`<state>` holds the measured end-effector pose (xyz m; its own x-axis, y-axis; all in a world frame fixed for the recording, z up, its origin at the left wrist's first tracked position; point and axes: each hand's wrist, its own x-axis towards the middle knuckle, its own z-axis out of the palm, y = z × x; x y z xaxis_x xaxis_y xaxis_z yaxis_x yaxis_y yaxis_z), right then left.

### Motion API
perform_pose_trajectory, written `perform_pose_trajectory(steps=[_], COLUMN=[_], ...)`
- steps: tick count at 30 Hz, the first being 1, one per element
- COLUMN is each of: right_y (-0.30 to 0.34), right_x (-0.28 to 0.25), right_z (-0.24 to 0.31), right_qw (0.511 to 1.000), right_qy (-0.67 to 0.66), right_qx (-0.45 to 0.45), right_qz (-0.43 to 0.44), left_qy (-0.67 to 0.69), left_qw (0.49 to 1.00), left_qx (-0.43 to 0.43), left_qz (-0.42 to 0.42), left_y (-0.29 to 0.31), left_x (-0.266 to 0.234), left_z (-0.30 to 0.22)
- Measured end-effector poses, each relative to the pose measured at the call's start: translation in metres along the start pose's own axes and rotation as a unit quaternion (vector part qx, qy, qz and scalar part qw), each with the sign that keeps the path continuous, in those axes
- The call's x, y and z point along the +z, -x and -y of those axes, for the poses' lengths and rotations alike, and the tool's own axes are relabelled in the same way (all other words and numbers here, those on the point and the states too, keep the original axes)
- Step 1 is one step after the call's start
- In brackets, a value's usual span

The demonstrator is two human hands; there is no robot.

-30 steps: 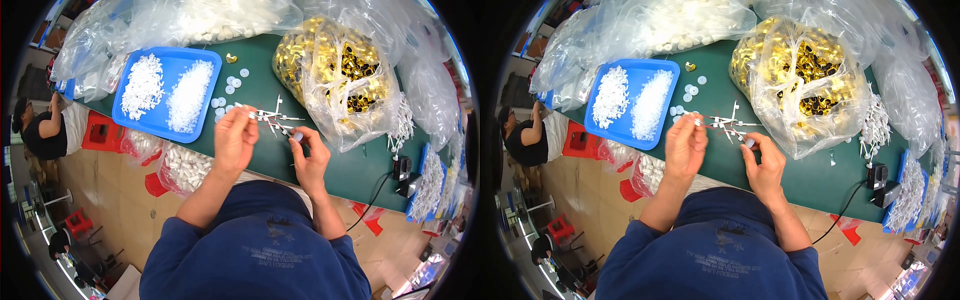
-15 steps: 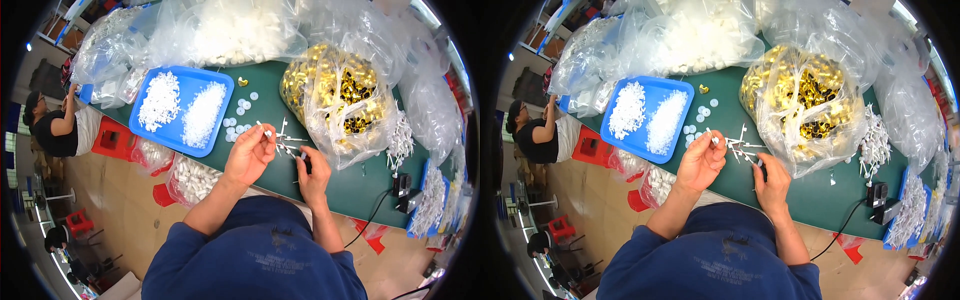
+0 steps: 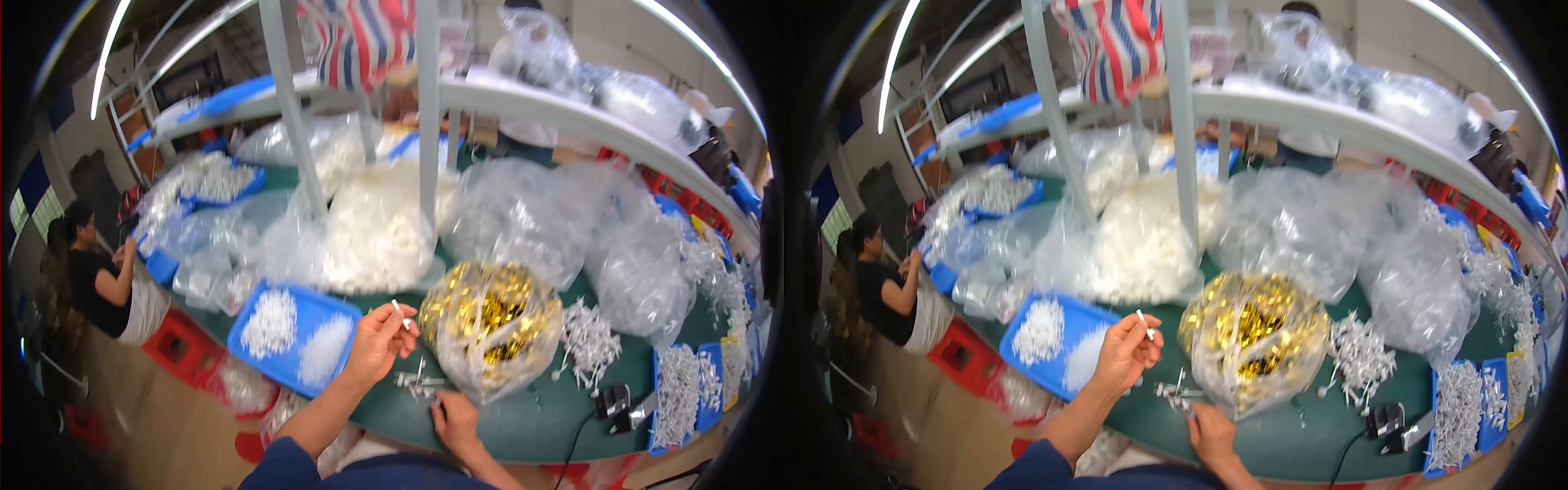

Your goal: The person assembles components by attaching circular caps onto rods by hand, rearranges bags of parts and a tray on the workbench, and inserts plastic pieces into casing parts.

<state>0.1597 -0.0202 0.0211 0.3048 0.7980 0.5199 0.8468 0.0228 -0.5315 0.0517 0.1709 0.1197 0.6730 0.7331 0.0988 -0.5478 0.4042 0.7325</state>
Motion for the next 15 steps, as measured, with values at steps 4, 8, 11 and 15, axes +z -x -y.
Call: perform_pose_trajectory(steps=[4, 8, 11, 15], right_y=[-0.001, -0.004, -0.004, -0.005], right_x=[-0.003, -0.01, -0.009, -0.002], right_z=[0.011, 0.017, 0.015, 0.01], right_qw=[1.0, 1.0, 1.0, 1.0], right_qy=[0.001, 0.006, 0.004, -0.003], right_qx=[-0.028, -0.021, -0.011, 0.011], right_qz=[-0.011, -0.007, -0.019, -0.008], left_qy=[-0.134, -0.306, -0.478, -0.59], left_qw=[0.978, 0.869, 0.612, 0.473], left_qx=[0.157, 0.39, 0.63, 0.653], left_qz=[-0.015, 0.013, -0.006, -0.037], left_y=[-0.039, -0.106, -0.18, -0.255], left_x=[0.039, 0.105, 0.144, 0.179], left_z=[-0.06, -0.116, -0.148, -0.174])
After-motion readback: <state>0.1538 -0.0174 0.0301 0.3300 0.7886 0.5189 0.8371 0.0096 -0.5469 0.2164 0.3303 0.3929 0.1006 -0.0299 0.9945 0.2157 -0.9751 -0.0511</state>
